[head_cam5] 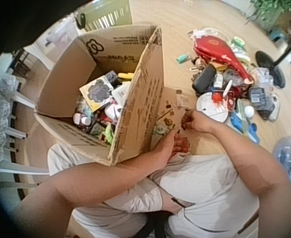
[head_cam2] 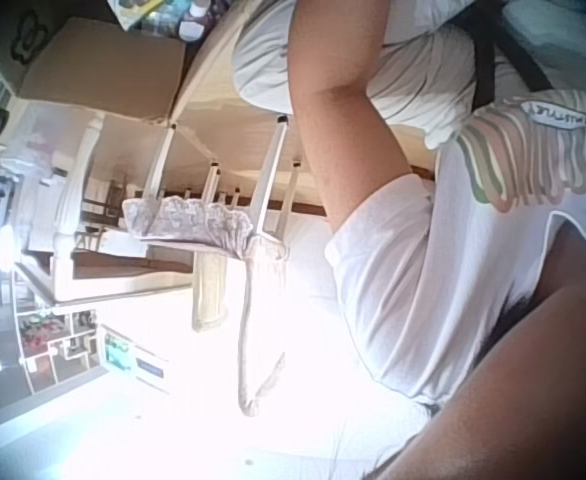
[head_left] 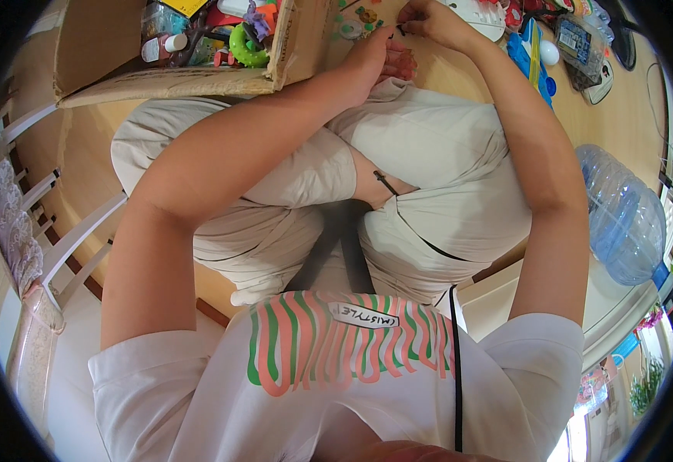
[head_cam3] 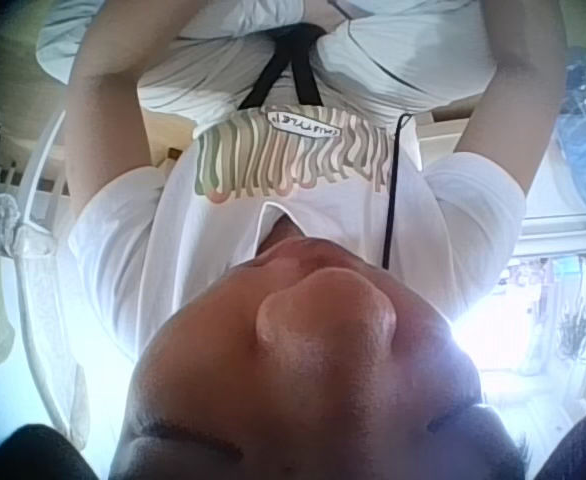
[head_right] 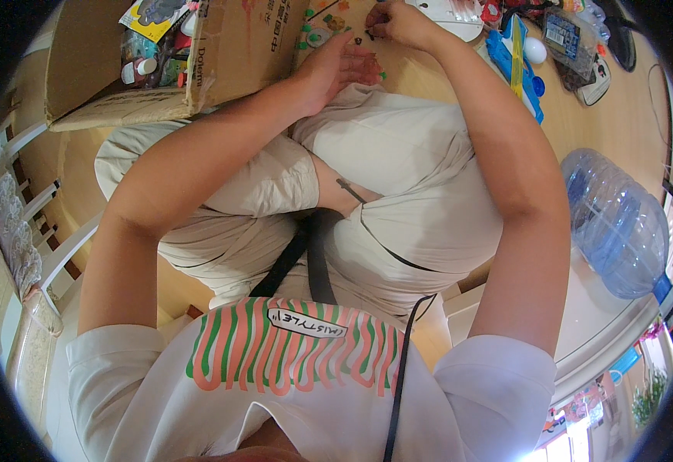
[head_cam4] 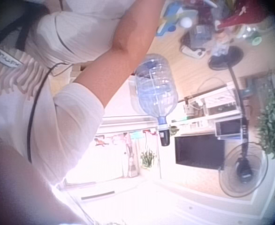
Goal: The person picks up several small plastic objects from a cardboard box and the floor, then places them onto a flat beige surface.
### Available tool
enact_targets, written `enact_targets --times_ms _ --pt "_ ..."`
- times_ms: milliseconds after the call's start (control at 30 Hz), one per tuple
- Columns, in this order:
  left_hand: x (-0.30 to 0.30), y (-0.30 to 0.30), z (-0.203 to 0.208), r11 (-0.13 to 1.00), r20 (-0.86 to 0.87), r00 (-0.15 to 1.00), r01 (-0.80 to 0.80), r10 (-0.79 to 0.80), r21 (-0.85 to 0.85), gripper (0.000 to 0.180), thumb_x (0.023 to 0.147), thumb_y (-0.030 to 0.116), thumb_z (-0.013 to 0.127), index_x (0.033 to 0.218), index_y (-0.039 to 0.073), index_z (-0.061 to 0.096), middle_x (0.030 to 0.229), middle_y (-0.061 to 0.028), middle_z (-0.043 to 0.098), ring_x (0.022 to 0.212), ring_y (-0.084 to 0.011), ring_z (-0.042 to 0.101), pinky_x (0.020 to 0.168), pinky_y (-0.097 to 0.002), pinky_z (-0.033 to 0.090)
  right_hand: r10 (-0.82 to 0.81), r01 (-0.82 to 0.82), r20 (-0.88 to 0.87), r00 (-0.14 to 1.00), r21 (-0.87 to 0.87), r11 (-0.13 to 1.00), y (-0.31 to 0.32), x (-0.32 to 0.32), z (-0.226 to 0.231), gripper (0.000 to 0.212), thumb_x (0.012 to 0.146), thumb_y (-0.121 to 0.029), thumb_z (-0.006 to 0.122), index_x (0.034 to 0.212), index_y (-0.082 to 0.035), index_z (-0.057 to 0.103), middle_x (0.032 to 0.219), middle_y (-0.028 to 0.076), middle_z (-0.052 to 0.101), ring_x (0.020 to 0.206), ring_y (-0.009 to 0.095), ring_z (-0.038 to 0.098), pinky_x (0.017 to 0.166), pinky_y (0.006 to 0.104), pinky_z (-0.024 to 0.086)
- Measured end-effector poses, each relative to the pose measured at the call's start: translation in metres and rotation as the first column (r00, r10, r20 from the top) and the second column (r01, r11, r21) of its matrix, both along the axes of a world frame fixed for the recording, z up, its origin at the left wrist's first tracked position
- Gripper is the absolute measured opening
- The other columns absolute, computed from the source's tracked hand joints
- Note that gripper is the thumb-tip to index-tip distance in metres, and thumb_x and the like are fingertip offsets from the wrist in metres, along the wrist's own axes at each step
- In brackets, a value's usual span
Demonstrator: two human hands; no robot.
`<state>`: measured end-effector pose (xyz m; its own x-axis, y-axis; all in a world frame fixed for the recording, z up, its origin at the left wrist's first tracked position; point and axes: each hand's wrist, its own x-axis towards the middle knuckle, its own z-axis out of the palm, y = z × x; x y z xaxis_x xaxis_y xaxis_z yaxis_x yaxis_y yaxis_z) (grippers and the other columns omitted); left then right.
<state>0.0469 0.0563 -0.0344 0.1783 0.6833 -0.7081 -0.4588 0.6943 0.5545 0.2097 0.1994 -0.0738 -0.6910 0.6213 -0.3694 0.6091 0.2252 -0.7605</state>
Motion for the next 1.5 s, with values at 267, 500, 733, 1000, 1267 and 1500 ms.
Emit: enact_targets --times_ms 267,500,733,1000,1267,1500 --pt "0.001 0.000 0.004 1.000 -0.010 1.000 0.001 -0.001 -0.020 0.053 0.108 0.046 0.040 0.116 -0.004 0.055 0.105 -0.0223 0.071 0.094 -0.0318 0.072 0.091 -0.0396 0.055 0.031 -0.031 -0.009 0.999 0.027 0.999 0.002 0.002 -0.003 0.019 0.087 -0.012 0.071 0.101 0.000 0.076 0.095 0.014 0.077 0.087 0.024 0.072 0.082 0.0366 0.057" --pt "-0.001 0.000 0.000 1.000 0.020 1.000 0.005 -0.005 0.017 0.049 0.108 0.044 0.041 0.113 -0.003 0.054 0.103 -0.0227 0.071 0.094 -0.0328 0.072 0.093 -0.0403 0.054 0.005 -0.007 -0.050 0.999 -0.044 0.999 0.003 0.002 -0.005 0.020 0.091 -0.012 0.067 0.102 0.002 0.075 0.094 0.015 0.076 0.086 0.024 0.072 0.080 0.0365 0.057" --pt "0.000 0.001 -0.004 0.999 0.035 0.999 0.001 -0.002 0.034 0.049 0.108 0.044 0.041 0.113 -0.003 0.054 0.101 -0.0230 0.071 0.095 -0.0331 0.071 0.094 -0.0404 0.054 -0.058 0.058 -0.044 0.997 -0.007 0.998 0.001 0.002 0.005 0.022 0.092 -0.013 0.062 0.101 0.004 0.074 0.094 0.015 0.076 0.084 0.025 0.072 0.078 0.0367 0.057" --pt "-0.003 0.008 -0.008 0.969 0.095 0.994 -0.081 0.060 0.232 0.031 0.099 0.024 0.052 0.117 -0.002 0.053 0.107 -0.0232 0.069 0.099 -0.0327 0.071 0.095 -0.0427 0.058 -0.262 0.239 -0.168 0.950 -0.147 0.960 0.001 -0.005 0.035 0.030 0.094 -0.016 0.058 0.106 0.007 0.072 0.095 0.016 0.076 0.087 0.025 0.072 0.075 0.0362 0.057" --pt "0.005 0.007 0.025 0.883 -0.125 0.948 -0.217 0.292 0.416 0.042 0.086 -0.011 0.054 0.125 -0.003 0.040 0.112 -0.0225 0.065 0.093 -0.0279 0.072 0.079 -0.0362 0.063 -0.157 0.089 -0.131 0.979 -0.414 0.906 -0.023 -0.009 0.104 0.030 0.093 -0.009 0.064 0.120 0.005 0.065 0.108 0.012 0.071 0.097 0.018 0.069 0.088 0.0292 0.056" --pt "0.006 0.004 0.033 0.813 -0.200 0.940 -0.117 0.275 0.570 0.040 0.091 0.002 0.059 0.127 0.001 0.042 0.109 -0.0141 0.064 0.100 -0.0249 0.070 0.077 -0.0377 0.058 -0.151 0.135 -0.224 0.963 -0.086 0.987 -0.035 -0.010 0.147 0.021 0.088 0.002 0.068 0.108 0.008 0.066 0.091 0.011 0.072 0.082 0.016 0.069 0.076 0.0286 0.056"
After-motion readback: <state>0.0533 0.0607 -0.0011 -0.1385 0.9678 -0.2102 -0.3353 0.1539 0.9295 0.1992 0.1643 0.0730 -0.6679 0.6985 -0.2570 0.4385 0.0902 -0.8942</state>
